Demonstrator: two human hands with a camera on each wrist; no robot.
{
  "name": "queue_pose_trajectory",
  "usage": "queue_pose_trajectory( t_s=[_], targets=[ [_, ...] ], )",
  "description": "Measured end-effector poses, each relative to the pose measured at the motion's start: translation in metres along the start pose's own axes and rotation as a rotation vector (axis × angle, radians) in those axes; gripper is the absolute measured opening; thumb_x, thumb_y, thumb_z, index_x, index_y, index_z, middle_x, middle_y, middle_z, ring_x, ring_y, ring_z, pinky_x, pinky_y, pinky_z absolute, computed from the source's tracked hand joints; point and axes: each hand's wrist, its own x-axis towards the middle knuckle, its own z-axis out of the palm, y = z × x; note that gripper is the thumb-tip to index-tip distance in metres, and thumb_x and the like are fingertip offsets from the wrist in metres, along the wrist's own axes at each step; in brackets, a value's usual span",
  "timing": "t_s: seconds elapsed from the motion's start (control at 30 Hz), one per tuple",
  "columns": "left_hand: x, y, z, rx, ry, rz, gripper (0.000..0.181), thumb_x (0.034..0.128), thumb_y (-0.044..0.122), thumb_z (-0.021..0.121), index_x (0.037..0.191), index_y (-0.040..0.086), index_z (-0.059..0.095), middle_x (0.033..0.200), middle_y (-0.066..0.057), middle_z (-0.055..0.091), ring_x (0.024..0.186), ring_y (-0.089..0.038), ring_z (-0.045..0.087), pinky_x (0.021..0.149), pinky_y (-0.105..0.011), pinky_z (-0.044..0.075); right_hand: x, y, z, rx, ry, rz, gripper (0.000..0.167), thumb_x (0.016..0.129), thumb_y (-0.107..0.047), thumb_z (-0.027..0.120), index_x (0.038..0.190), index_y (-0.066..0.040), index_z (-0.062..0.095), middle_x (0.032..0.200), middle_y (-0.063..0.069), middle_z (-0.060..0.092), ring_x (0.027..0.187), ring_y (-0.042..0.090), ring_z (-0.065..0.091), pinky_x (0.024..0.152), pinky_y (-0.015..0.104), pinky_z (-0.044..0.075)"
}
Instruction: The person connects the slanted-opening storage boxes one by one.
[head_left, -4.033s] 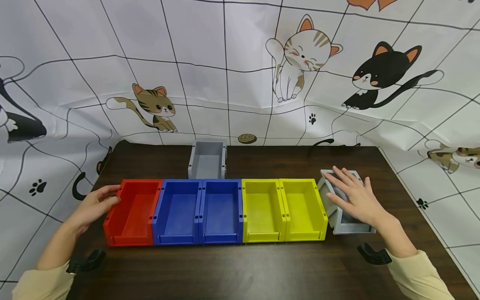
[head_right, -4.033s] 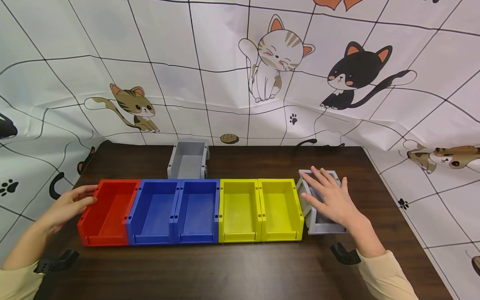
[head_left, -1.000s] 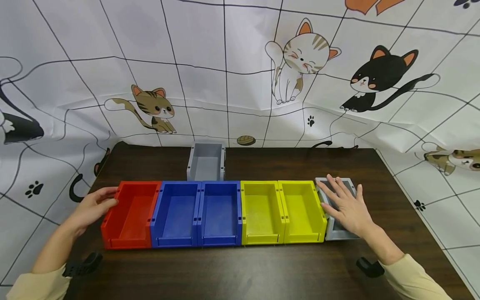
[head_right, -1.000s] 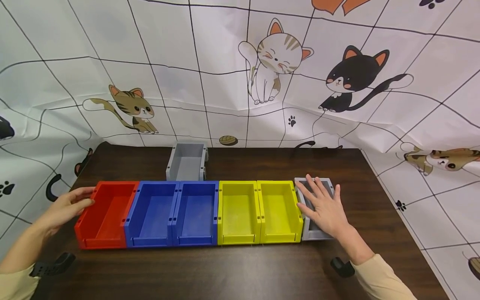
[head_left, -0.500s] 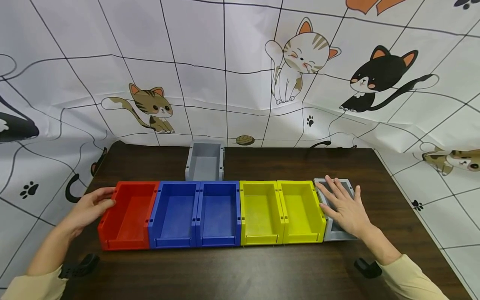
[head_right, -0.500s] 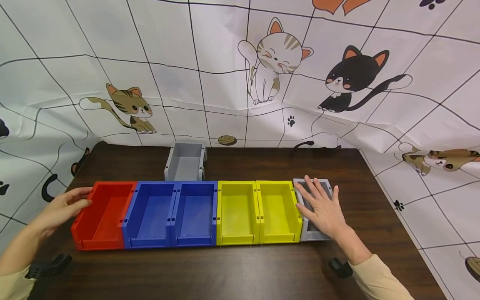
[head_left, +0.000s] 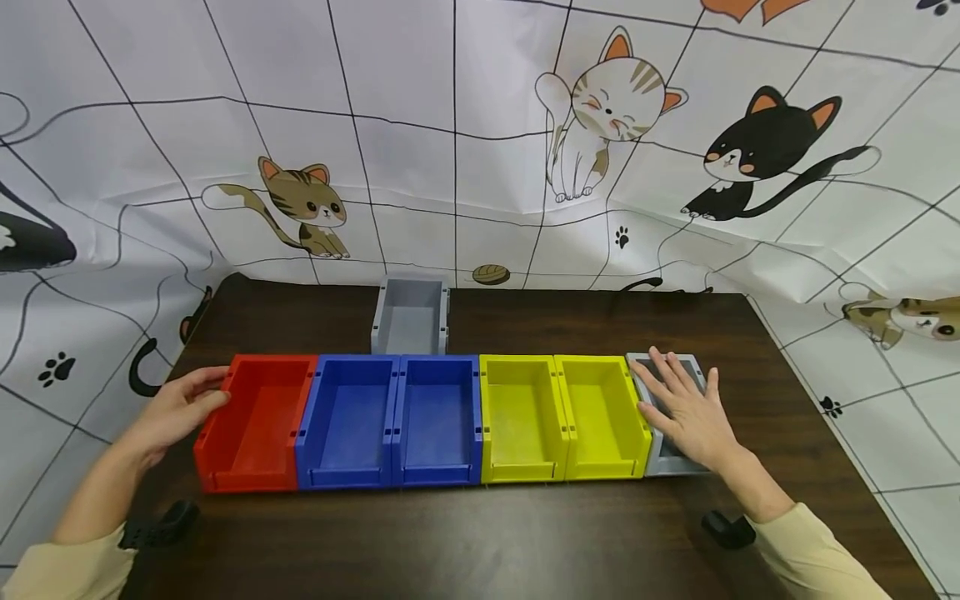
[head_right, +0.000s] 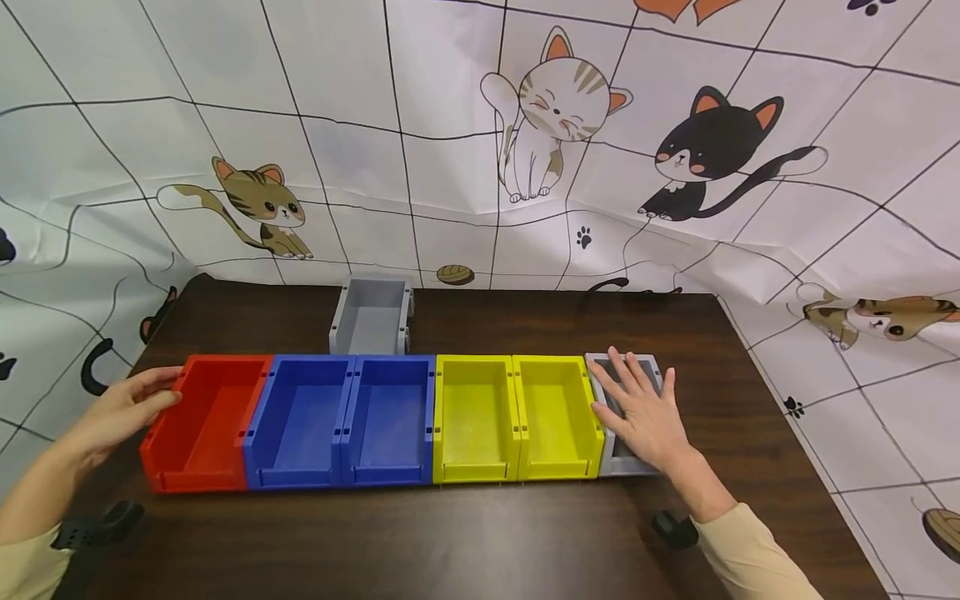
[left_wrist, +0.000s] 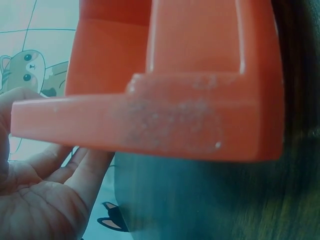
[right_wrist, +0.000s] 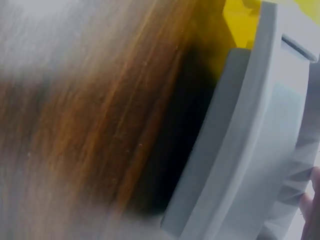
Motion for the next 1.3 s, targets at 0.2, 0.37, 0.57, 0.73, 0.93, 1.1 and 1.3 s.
queue_pose_trajectory(
  t_s=[0.2,0.37,0.57,0.73,0.93,1.1,1.3],
  targets=[
    [0.003,0.002,0.002,-0.003,-0.003,-0.01,0.052,0.0989,0.016,0.045,0.136,-0.017,0.028,0.126,-0.039,0.043,0.081,0.01,0.05,0.067,-0.021,0.051,0.003,0.003,-0.002,-0.01,-0.011,0.0,0.065,0.096,-0.05,0.041,0.151,-0.029,0.014,0.157,0.008,0.009,0.142,0.029,0.005,0.101,0.063,-0.017],
    [0.003,0.003,0.003,-0.003,0.002,-0.009,0.052,0.0987,0.016,0.045,0.136,-0.016,0.028,0.126,-0.038,0.043,0.081,0.011,0.049,0.068,-0.02,0.05,0.005,0.005,-0.003,-0.019,-0.013,-0.009,0.066,0.096,-0.049,0.041,0.151,-0.028,0.013,0.157,0.008,0.007,0.142,0.029,0.004,0.1,0.063,-0.017],
    [0.002,0.002,0.002,0.013,-0.015,-0.022,0.054,0.0986,0.019,0.045,0.136,-0.016,0.028,0.125,-0.038,0.044,0.083,0.006,0.052,0.068,-0.022,0.051,0.001,0.001,-0.003,0.004,-0.031,-0.006,0.067,0.095,-0.048,0.045,0.151,-0.028,0.016,0.157,0.008,0.008,0.141,0.034,0.009,0.099,0.066,-0.016],
    [0.001,0.001,0.002,0.033,-0.017,-0.023,0.053,0.0982,0.018,0.046,0.135,-0.016,0.029,0.125,-0.037,0.044,0.084,0.004,0.052,0.069,-0.022,0.051,0.001,-0.004,-0.007,0.053,-0.021,-0.024,0.065,0.094,-0.046,0.048,0.15,-0.023,0.024,0.156,0.01,0.011,0.141,0.034,0.011,0.096,0.072,-0.011],
    [0.0,0.001,0.001,0.042,-0.015,-0.03,0.054,0.0985,0.019,0.045,0.136,-0.016,0.029,0.126,-0.038,0.043,0.085,0.003,0.053,0.069,-0.022,0.051,0.006,-0.013,-0.008,0.062,-0.049,0.003,0.071,0.093,-0.05,0.048,0.151,-0.021,0.019,0.157,0.011,0.007,0.142,0.033,0.005,0.091,0.076,-0.009],
    [-0.001,0.002,0.001,0.047,-0.017,-0.039,0.053,0.0987,0.019,0.045,0.136,-0.016,0.028,0.126,-0.038,0.043,0.085,0.005,0.051,0.069,-0.021,0.05,0.008,-0.022,-0.004,0.042,-0.054,0.038,0.075,0.093,-0.053,0.045,0.152,-0.02,0.014,0.156,0.015,0.005,0.141,0.035,0.004,0.09,0.078,-0.008],
    [-0.001,0.001,-0.001,0.064,0.007,-0.037,0.054,0.0989,0.02,0.045,0.135,-0.016,0.029,0.126,-0.038,0.042,0.085,0.003,0.052,0.068,-0.019,0.05,0.008,-0.026,-0.002,0.038,-0.025,0.046,0.07,0.095,-0.049,0.041,0.152,-0.02,0.011,0.156,0.016,0.004,0.142,0.034,0.002,0.095,0.073,-0.011]
  ],
)
